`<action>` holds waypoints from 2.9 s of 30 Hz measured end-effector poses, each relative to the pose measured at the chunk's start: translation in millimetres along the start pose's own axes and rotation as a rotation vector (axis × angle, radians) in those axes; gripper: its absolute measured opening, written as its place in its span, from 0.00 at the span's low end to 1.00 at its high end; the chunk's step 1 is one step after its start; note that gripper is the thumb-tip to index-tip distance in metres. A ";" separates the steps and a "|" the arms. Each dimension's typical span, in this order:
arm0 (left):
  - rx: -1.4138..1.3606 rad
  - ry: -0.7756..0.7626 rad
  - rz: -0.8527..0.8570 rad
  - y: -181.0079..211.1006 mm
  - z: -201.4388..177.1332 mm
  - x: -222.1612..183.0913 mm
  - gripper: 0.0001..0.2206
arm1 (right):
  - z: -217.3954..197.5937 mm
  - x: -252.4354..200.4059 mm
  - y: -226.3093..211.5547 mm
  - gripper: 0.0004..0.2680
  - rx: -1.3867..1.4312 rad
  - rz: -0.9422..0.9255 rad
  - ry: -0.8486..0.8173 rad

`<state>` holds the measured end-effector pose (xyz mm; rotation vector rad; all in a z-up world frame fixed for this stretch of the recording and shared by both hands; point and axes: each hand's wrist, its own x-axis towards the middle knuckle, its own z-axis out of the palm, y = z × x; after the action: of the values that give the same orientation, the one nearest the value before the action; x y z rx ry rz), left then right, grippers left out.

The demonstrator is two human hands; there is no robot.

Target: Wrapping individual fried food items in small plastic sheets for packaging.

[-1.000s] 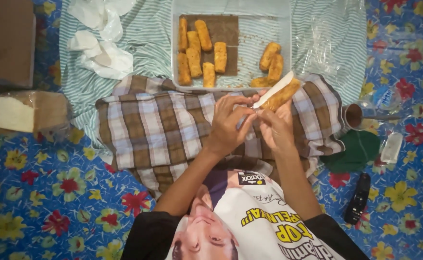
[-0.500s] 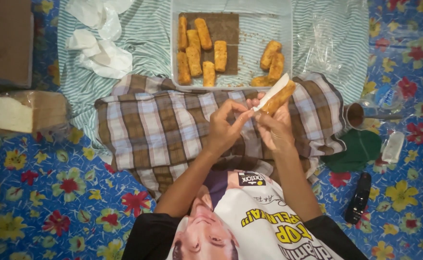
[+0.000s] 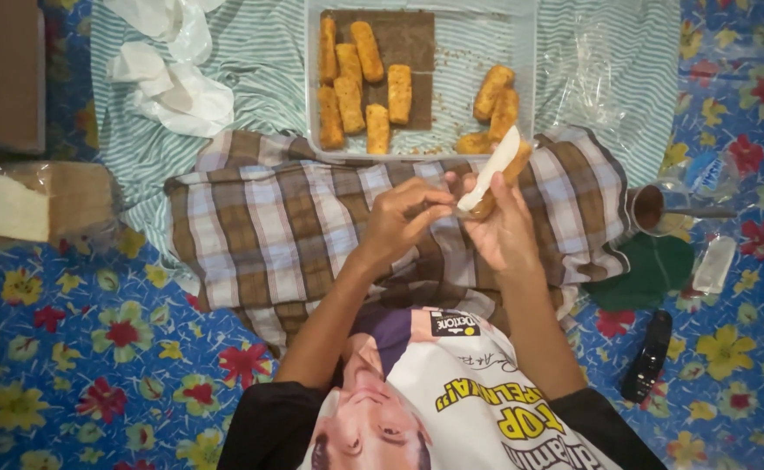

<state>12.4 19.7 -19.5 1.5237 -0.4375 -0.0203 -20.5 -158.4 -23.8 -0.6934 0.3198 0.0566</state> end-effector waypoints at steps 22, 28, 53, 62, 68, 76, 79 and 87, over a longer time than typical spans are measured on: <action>0.479 0.157 0.605 -11.8 0.4 -2.9 0.07 | -2.9 -13.3 6.0 0.12 -0.205 0.113 -0.072; 0.457 0.162 0.646 -9.7 -0.2 -4.0 0.09 | 9.8 -26.5 -2.4 0.15 -0.339 0.179 -0.087; 0.119 0.054 -0.027 -46.1 -7.8 -18.3 0.32 | -40.6 -15.5 21.1 0.33 -0.849 0.241 -0.212; -0.046 0.148 -0.125 -75.3 -7.6 -15.4 0.20 | -39.6 -13.2 24.7 0.36 -0.879 0.302 -0.222; -0.075 0.026 -0.182 -63.4 -7.3 -21.7 0.33 | -42.3 -13.2 25.5 0.33 -0.949 0.277 -0.230; 0.028 0.072 -0.184 -76.7 -5.9 -25.5 0.19 | -64.5 -16.8 39.9 0.35 -1.034 0.276 -0.266; 0.116 0.108 -0.204 -84.3 -2.1 -28.5 0.14 | -72.1 -15.5 45.9 0.32 -1.082 0.264 -0.250; 0.294 0.016 -0.144 -30.0 0.7 -23.7 0.30 | -47.3 -21.2 47.9 0.29 -1.283 0.357 -0.186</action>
<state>-2.0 23.8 -54.7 1.8421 -0.3267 -0.0583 -61.0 -150.4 -81.1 -1.8773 0.1946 0.7074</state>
